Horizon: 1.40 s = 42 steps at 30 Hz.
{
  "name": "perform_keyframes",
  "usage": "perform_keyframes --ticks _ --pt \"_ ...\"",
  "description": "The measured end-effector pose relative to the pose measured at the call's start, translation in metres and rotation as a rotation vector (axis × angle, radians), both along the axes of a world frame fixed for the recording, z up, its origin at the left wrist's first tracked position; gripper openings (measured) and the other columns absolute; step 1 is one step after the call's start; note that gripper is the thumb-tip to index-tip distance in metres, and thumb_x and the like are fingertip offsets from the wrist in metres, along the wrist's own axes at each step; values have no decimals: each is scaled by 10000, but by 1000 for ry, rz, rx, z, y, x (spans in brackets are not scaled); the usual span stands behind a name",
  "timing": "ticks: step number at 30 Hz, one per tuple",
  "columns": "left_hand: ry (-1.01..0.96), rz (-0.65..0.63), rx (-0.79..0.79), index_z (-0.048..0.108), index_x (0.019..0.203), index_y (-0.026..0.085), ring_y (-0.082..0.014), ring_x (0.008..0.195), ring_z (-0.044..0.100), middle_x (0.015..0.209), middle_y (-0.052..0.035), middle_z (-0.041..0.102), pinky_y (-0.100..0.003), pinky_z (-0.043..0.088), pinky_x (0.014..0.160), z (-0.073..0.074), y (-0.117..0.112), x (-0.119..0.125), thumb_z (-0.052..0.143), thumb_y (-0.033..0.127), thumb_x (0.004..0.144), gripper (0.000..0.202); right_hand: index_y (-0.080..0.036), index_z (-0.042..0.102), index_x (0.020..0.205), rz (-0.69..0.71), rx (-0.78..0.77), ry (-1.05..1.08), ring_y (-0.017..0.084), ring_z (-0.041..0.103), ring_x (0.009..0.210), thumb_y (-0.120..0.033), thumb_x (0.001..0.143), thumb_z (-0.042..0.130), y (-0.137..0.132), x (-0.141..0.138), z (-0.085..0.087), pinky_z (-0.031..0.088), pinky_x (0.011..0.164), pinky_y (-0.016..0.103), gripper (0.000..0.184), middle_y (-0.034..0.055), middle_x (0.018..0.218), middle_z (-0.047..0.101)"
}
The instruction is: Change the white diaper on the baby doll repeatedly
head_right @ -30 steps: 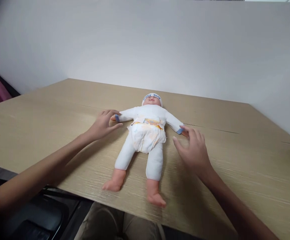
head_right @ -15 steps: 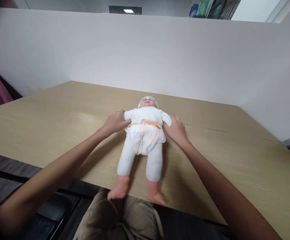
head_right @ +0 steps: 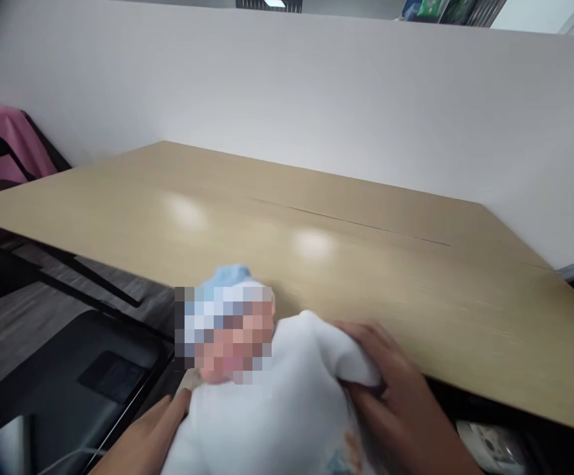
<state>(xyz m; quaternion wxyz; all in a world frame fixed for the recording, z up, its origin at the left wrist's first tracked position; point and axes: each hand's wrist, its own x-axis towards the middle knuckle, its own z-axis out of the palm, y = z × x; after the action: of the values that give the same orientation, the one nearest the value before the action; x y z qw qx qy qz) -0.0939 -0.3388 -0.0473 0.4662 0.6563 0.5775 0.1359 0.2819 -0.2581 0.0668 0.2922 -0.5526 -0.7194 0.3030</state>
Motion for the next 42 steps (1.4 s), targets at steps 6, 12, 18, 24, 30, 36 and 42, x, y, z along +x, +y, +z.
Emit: perform_keyframes --ticks 6,12,18,24,30,36,42 --pt "67 39 -22 681 1435 434 -438 1099 748 1165 -84 811 -493 544 950 -24 -66 -23 809 472 780 669 -318 795 1388 60 -132 25 359 736 1276 -348 911 674 -30 -41 -99 583 1138 541 493 92 1380 796" --pt "-137 285 37 732 1016 285 -334 1021 739 1046 -75 796 -441 581 988 -82 -39 -43 483 735 1057 516 -317 875 1134 57 -287 146 366 776 1242 -497 926 734 -15 -41 -194 586 1147 543 309 100 1250 852" --pt "159 1003 301 621 1170 222 -361 1300 625 1304 -162 696 -500 491 1192 -147 61 -109 329 590 1076 479 -297 862 1131 31 -291 183 341 769 1260 -548 959 699 -13 -39 -215 595 1154 527 345 102 1253 838" --pt "443 1308 243 541 1423 134 -512 1559 372 1602 -302 483 -711 329 1248 -170 82 -190 350 572 1060 600 -307 866 1090 -7 -281 187 348 788 1216 -630 943 714 -13 -41 -230 607 1134 532 386 105 1220 844" --pt "480 1191 91 625 1274 174 -594 1536 411 1466 -240 585 -738 406 1152 -196 42 -240 630 769 850 731 -289 857 1078 -39 -329 286 356 796 1214 -725 920 744 -15 -42 -237 590 1154 550 477 120 1192 852" --pt "458 1129 103 600 1272 254 -555 1533 420 1387 -148 597 -692 442 1117 -224 14 -241 619 858 807 762 -284 857 1058 -61 -356 313 347 797 1201 -768 891 763 -14 -46 -234 588 1146 531 521 121 1163 852" --pt "471 1138 131 555 1443 207 -579 1584 361 1565 -213 501 -712 395 1197 -251 10 -249 557 911 836 930 -269 857 1065 -90 -381 371 353 785 1223 -714 883 822 -19 -46 -234 591 1144 518 482 132 1207 851"
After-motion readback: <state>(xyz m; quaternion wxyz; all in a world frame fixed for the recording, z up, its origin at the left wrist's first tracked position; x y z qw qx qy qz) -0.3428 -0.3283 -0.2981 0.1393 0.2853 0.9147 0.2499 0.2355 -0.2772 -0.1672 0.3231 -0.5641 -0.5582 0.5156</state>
